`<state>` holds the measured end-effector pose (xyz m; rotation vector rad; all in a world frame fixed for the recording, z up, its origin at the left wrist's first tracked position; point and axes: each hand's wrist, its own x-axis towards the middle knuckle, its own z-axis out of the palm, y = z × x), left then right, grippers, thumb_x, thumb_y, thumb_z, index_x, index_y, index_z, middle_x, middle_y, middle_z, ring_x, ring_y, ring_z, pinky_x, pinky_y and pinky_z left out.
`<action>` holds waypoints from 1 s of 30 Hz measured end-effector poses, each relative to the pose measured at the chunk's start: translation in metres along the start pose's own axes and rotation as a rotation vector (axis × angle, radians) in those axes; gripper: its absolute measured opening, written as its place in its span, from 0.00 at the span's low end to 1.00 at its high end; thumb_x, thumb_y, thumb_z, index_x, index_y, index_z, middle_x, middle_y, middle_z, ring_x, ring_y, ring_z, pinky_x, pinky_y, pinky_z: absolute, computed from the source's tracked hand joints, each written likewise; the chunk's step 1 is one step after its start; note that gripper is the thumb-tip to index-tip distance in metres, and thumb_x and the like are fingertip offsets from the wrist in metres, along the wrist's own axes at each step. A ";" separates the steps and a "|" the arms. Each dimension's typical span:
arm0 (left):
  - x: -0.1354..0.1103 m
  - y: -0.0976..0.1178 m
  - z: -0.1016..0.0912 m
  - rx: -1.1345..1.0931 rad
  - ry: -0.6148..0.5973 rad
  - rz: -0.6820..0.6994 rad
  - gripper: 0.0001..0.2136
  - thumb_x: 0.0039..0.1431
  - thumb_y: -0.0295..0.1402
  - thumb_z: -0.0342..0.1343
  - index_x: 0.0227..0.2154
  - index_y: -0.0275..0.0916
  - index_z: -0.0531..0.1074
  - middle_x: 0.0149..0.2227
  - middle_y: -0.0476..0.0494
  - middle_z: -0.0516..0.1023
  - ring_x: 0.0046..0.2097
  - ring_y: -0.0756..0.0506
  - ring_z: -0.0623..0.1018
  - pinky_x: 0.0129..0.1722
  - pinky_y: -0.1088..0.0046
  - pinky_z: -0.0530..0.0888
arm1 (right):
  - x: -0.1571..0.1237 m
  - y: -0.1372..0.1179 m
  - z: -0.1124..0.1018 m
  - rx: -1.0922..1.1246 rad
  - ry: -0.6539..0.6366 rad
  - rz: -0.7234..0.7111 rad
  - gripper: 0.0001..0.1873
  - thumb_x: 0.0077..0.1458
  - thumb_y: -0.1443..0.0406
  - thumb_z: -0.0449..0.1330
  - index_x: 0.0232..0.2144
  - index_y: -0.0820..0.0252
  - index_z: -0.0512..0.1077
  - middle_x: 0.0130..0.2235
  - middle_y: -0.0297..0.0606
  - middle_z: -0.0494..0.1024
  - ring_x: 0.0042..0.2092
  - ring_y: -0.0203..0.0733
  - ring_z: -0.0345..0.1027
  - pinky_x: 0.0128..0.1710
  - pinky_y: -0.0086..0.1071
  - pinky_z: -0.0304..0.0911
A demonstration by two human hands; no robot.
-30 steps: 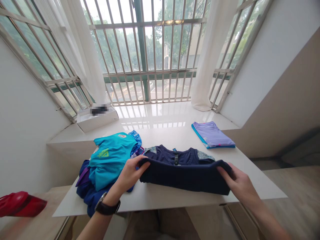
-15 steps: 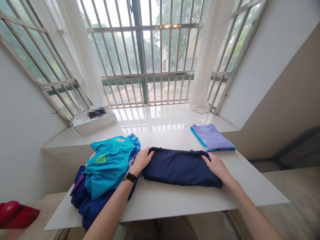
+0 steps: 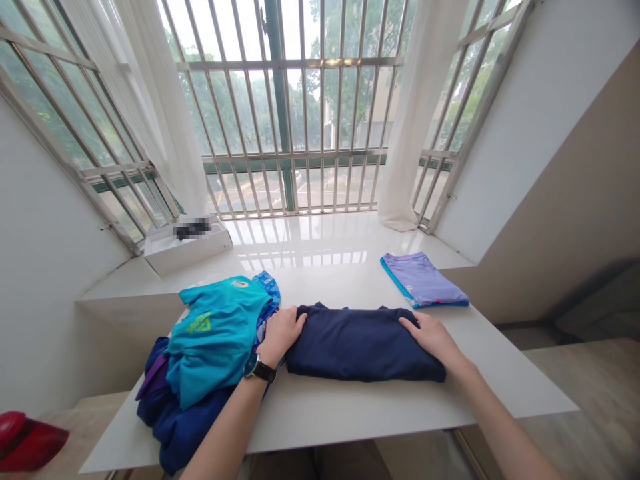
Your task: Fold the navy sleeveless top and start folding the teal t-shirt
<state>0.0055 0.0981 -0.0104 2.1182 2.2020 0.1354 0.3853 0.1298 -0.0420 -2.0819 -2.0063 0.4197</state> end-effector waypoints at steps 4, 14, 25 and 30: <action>-0.001 0.004 -0.002 0.056 -0.010 -0.006 0.16 0.71 0.42 0.44 0.42 0.38 0.73 0.39 0.36 0.81 0.41 0.37 0.82 0.39 0.65 0.75 | 0.000 -0.008 0.000 -0.056 0.004 0.039 0.18 0.64 0.53 0.50 0.36 0.57 0.74 0.39 0.48 0.82 0.43 0.53 0.77 0.38 0.35 0.64; -0.008 0.006 -0.003 0.058 0.014 -0.015 0.17 0.71 0.43 0.43 0.43 0.38 0.72 0.39 0.35 0.81 0.41 0.36 0.82 0.38 0.64 0.75 | -0.001 0.001 0.005 -0.030 0.055 0.013 0.19 0.65 0.52 0.50 0.35 0.56 0.73 0.39 0.45 0.82 0.44 0.50 0.76 0.40 0.33 0.64; -0.009 0.005 -0.004 0.032 0.009 -0.037 0.17 0.71 0.44 0.42 0.43 0.38 0.72 0.40 0.34 0.81 0.43 0.37 0.82 0.41 0.64 0.75 | 0.001 0.005 0.008 -0.022 0.065 0.007 0.18 0.65 0.52 0.49 0.36 0.56 0.73 0.40 0.44 0.82 0.45 0.49 0.77 0.41 0.32 0.64; -0.007 0.006 -0.003 0.031 -0.005 -0.047 0.18 0.71 0.44 0.42 0.44 0.38 0.72 0.41 0.34 0.81 0.44 0.38 0.81 0.42 0.65 0.75 | -0.001 0.000 0.006 -0.044 0.054 0.022 0.18 0.65 0.52 0.50 0.35 0.56 0.72 0.40 0.46 0.82 0.45 0.50 0.77 0.41 0.33 0.64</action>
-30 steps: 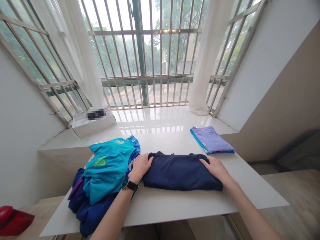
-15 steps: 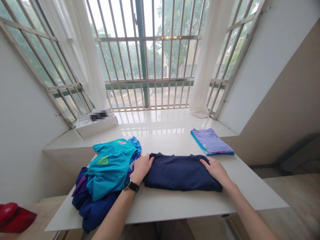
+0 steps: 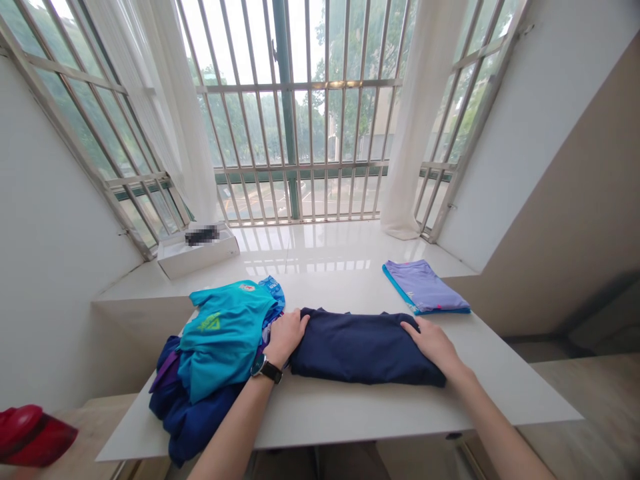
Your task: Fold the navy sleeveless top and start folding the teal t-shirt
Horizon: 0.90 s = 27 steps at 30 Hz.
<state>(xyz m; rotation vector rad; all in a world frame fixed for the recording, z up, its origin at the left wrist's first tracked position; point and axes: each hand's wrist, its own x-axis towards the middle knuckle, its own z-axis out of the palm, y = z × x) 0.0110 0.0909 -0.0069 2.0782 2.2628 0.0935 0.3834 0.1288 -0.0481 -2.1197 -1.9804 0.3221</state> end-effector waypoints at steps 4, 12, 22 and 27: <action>0.002 0.003 -0.001 0.005 -0.013 -0.012 0.18 0.72 0.42 0.40 0.46 0.36 0.71 0.41 0.33 0.81 0.44 0.37 0.81 0.42 0.65 0.75 | 0.000 -0.006 0.000 -0.033 -0.006 0.026 0.19 0.66 0.53 0.48 0.37 0.58 0.73 0.39 0.48 0.82 0.43 0.52 0.77 0.39 0.36 0.64; 0.003 0.006 -0.003 0.001 -0.044 -0.008 0.19 0.72 0.42 0.41 0.48 0.34 0.71 0.43 0.29 0.80 0.47 0.37 0.81 0.45 0.63 0.75 | -0.005 -0.009 -0.009 -0.041 -0.011 0.012 0.20 0.66 0.52 0.47 0.37 0.58 0.73 0.39 0.48 0.82 0.44 0.52 0.77 0.40 0.36 0.65; 0.008 0.003 -0.007 -0.018 -0.026 0.056 0.19 0.68 0.46 0.47 0.43 0.36 0.76 0.43 0.33 0.81 0.46 0.37 0.80 0.44 0.63 0.75 | -0.005 -0.012 -0.019 -0.088 -0.048 -0.063 0.24 0.61 0.48 0.50 0.41 0.57 0.75 0.43 0.49 0.82 0.47 0.57 0.76 0.42 0.40 0.66; 0.006 0.007 -0.007 -0.043 0.008 0.133 0.14 0.69 0.40 0.47 0.43 0.38 0.74 0.45 0.36 0.80 0.49 0.39 0.79 0.48 0.66 0.73 | 0.010 -0.005 -0.008 -0.057 -0.013 -0.074 0.26 0.59 0.47 0.52 0.46 0.59 0.76 0.46 0.50 0.82 0.50 0.58 0.74 0.46 0.41 0.66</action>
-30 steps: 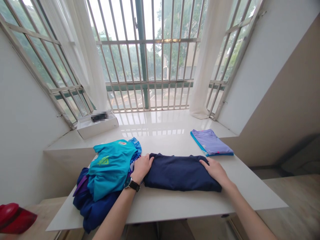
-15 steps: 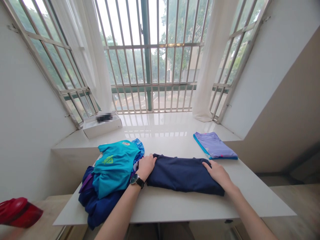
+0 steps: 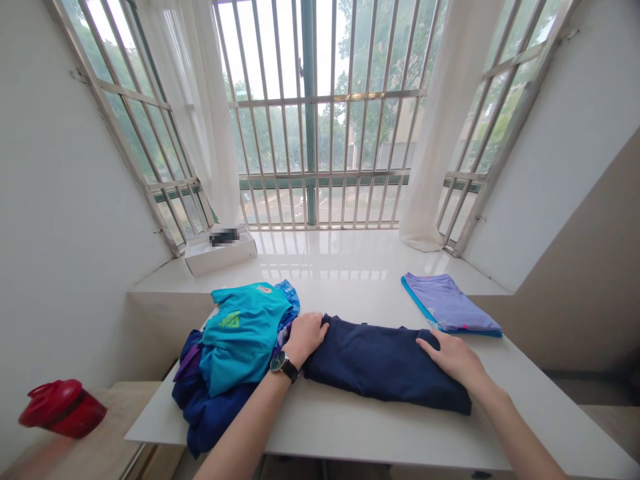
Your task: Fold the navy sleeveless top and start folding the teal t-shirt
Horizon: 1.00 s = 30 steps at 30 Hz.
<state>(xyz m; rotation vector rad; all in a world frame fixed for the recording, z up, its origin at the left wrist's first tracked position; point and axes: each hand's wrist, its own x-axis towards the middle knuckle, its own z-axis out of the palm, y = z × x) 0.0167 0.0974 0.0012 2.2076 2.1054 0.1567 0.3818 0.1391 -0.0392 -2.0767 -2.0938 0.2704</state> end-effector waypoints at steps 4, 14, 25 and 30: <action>0.001 0.000 0.001 -0.014 0.004 0.035 0.12 0.70 0.39 0.47 0.43 0.39 0.73 0.46 0.39 0.79 0.49 0.41 0.78 0.49 0.67 0.72 | 0.005 0.006 0.007 0.047 0.005 0.033 0.28 0.57 0.45 0.54 0.45 0.60 0.76 0.49 0.50 0.81 0.51 0.57 0.74 0.48 0.40 0.66; -0.002 -0.003 0.005 0.025 -0.002 -0.019 0.13 0.70 0.37 0.46 0.43 0.35 0.73 0.44 0.35 0.79 0.46 0.38 0.79 0.46 0.65 0.73 | -0.005 0.003 0.011 0.008 0.005 0.108 0.22 0.61 0.46 0.48 0.35 0.53 0.73 0.40 0.45 0.82 0.45 0.56 0.76 0.38 0.39 0.66; -0.006 0.022 -0.012 0.000 0.183 0.069 0.19 0.68 0.35 0.47 0.59 0.35 0.63 0.56 0.33 0.71 0.57 0.36 0.70 0.57 0.60 0.66 | -0.027 -0.034 -0.014 -0.117 0.282 -0.099 0.27 0.62 0.52 0.47 0.57 0.60 0.66 0.55 0.52 0.75 0.57 0.57 0.68 0.52 0.46 0.64; -0.018 0.033 0.016 -0.058 0.049 0.339 0.28 0.69 0.49 0.42 0.64 0.35 0.61 0.67 0.32 0.60 0.68 0.35 0.57 0.66 0.55 0.55 | -0.041 -0.057 0.021 -0.137 0.107 -0.346 0.37 0.59 0.44 0.51 0.61 0.61 0.67 0.65 0.51 0.65 0.66 0.58 0.55 0.65 0.49 0.51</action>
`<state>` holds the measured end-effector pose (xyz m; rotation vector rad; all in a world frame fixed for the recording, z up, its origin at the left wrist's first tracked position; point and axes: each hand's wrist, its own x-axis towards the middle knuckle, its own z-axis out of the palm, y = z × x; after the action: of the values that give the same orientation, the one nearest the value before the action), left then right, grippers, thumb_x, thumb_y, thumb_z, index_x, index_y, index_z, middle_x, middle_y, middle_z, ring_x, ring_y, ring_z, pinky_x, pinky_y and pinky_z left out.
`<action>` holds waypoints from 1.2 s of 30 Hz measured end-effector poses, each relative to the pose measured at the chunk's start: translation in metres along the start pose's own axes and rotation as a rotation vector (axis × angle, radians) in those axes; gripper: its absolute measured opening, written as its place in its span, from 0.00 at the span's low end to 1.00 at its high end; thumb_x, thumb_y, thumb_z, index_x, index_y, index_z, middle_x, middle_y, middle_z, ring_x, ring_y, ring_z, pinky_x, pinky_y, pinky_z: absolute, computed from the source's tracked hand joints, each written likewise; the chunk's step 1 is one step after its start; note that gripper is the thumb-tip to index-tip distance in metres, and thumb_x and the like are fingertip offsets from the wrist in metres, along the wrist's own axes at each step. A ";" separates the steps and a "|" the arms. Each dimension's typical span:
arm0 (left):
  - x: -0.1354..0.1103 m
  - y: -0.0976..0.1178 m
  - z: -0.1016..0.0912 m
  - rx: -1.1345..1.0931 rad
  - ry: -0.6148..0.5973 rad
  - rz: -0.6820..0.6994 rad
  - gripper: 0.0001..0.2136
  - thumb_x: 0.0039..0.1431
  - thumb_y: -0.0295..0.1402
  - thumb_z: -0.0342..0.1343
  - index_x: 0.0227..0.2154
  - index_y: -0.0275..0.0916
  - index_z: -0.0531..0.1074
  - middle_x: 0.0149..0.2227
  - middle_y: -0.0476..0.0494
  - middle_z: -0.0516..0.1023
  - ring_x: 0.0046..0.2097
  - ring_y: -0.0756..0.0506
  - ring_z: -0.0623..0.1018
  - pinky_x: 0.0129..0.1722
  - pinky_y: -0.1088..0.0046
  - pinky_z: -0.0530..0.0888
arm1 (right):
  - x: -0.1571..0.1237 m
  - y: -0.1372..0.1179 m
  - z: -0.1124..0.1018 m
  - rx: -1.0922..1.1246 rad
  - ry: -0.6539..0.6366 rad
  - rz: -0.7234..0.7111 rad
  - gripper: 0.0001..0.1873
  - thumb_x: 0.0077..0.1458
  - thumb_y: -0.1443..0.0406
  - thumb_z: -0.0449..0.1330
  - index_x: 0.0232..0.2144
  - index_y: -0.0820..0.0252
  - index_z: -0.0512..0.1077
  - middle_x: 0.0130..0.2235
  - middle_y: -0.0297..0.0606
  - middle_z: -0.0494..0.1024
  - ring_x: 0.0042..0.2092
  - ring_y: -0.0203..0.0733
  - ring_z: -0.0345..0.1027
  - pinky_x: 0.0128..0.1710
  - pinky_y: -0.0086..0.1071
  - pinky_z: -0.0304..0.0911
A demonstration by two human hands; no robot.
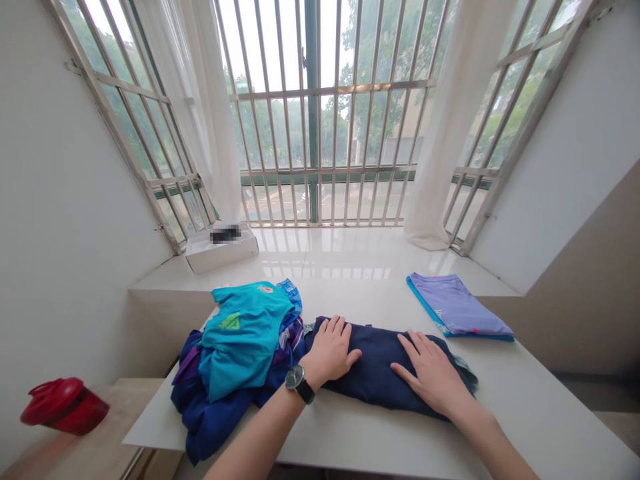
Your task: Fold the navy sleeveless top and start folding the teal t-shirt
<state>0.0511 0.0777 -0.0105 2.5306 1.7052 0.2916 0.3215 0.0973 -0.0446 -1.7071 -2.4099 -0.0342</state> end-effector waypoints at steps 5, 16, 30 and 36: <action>-0.010 -0.012 0.026 -0.026 0.004 -0.050 0.32 0.69 0.54 0.36 0.69 0.39 0.54 0.71 0.37 0.51 0.71 0.36 0.50 0.69 0.54 0.48 | -0.005 0.005 0.019 -0.075 -0.077 0.086 0.43 0.60 0.40 0.46 0.67 0.60 0.59 0.69 0.47 0.56 0.70 0.55 0.47 0.67 0.49 0.47; -0.010 -0.013 0.023 -0.069 0.004 -0.078 0.34 0.68 0.56 0.36 0.69 0.42 0.53 0.72 0.37 0.49 0.72 0.35 0.47 0.69 0.51 0.48 | -0.004 0.021 0.027 0.004 -0.054 0.084 0.46 0.56 0.39 0.50 0.67 0.62 0.59 0.70 0.49 0.55 0.70 0.57 0.46 0.67 0.50 0.48; -0.012 -0.015 0.029 -0.067 0.017 -0.078 0.34 0.66 0.59 0.37 0.69 0.45 0.54 0.72 0.37 0.49 0.71 0.33 0.48 0.68 0.49 0.49 | -0.028 0.020 0.031 -0.042 -0.014 0.093 0.44 0.59 0.43 0.49 0.66 0.70 0.60 0.68 0.52 0.58 0.69 0.57 0.50 0.67 0.49 0.50; -0.012 -0.017 0.031 -0.076 0.011 -0.054 0.34 0.66 0.59 0.37 0.69 0.45 0.53 0.72 0.37 0.49 0.71 0.33 0.47 0.68 0.49 0.49 | -0.030 0.016 0.028 -0.082 -0.029 0.100 0.44 0.60 0.43 0.47 0.66 0.69 0.59 0.69 0.52 0.57 0.69 0.56 0.49 0.67 0.48 0.50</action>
<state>0.0374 0.0747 -0.0455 2.4296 1.7285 0.3604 0.3425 0.0786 -0.0785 -1.8746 -2.3707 -0.0967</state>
